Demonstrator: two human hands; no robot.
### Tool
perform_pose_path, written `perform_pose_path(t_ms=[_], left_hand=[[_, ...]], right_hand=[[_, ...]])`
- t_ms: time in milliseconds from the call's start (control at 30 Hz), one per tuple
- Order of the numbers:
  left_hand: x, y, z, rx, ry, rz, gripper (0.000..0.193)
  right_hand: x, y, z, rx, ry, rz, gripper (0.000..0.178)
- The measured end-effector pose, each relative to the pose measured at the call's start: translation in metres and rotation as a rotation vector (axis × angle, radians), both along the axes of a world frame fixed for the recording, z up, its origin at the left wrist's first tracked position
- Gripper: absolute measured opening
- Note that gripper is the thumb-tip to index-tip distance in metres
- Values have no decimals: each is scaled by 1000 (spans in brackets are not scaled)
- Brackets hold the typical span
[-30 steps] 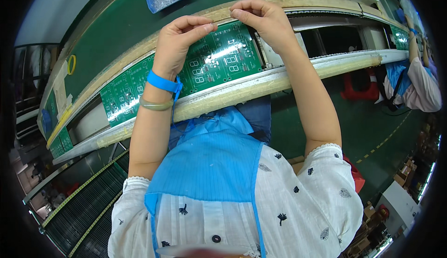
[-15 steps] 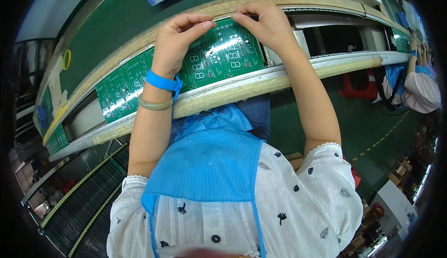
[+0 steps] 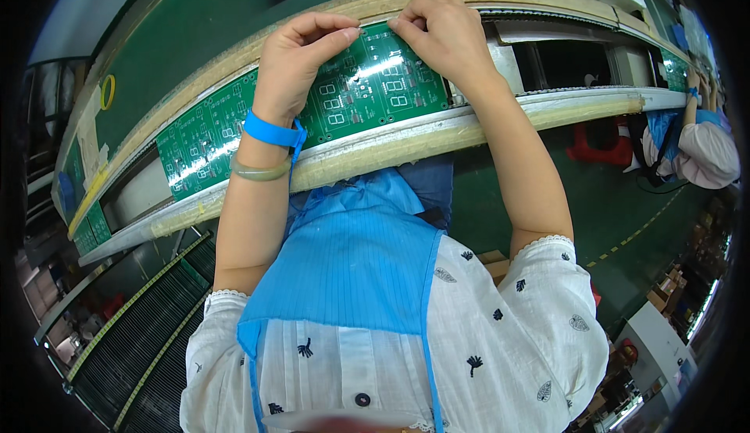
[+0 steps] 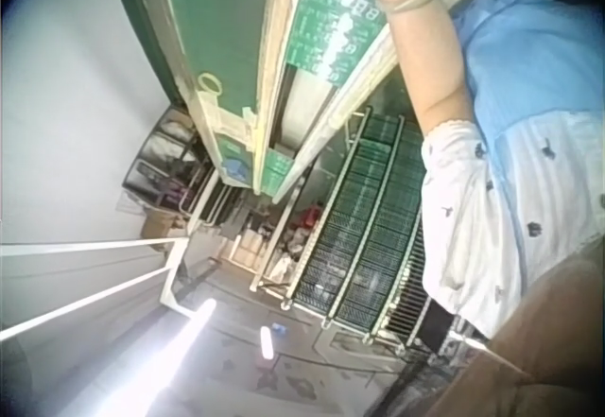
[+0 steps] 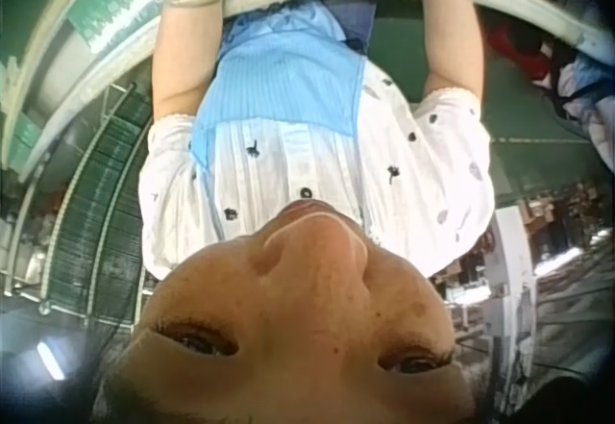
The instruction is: The person places electronic components onto printed circuit boards (PCBs) and secures them with plastic fasteners by hand along an assembly line.
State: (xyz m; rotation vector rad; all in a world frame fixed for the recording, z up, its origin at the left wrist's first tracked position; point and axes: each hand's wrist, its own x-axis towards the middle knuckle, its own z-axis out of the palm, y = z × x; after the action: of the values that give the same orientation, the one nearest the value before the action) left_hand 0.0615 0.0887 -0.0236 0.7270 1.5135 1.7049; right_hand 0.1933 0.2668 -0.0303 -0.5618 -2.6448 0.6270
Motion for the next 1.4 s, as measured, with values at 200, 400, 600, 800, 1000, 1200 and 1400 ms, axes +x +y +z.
perform_pose_path(t_ms=[200, 400, 600, 800, 1000, 1200, 1400], left_hand=[[0, 0, -1, 1, -4, 9, 18], [1, 0, -1, 9, -10, 24, 18], [2, 1, -1, 23, -12, 39, 17], [4, 9, -1, -48, 167, 69, 18], [5, 29, -11, -165, 767, 27, 20], [9, 36, -8, -209, 953, 37, 22], [12, 38, -4, -161, 974, 58, 18]], right_hand=[[-1, -3, 0, 23, -24, -13, 24], [-3, -16, 0, 194, -5, -17, 20], [-2, -21, -4, 245, 29, -23, 20], [6, -9, -5, -307, 27, -106, 36], [13, 4, -14, -410, 90, -147, 46], [14, 2, -14, -453, 119, -158, 38], [14, 3, -12, -433, 105, -162, 41]])
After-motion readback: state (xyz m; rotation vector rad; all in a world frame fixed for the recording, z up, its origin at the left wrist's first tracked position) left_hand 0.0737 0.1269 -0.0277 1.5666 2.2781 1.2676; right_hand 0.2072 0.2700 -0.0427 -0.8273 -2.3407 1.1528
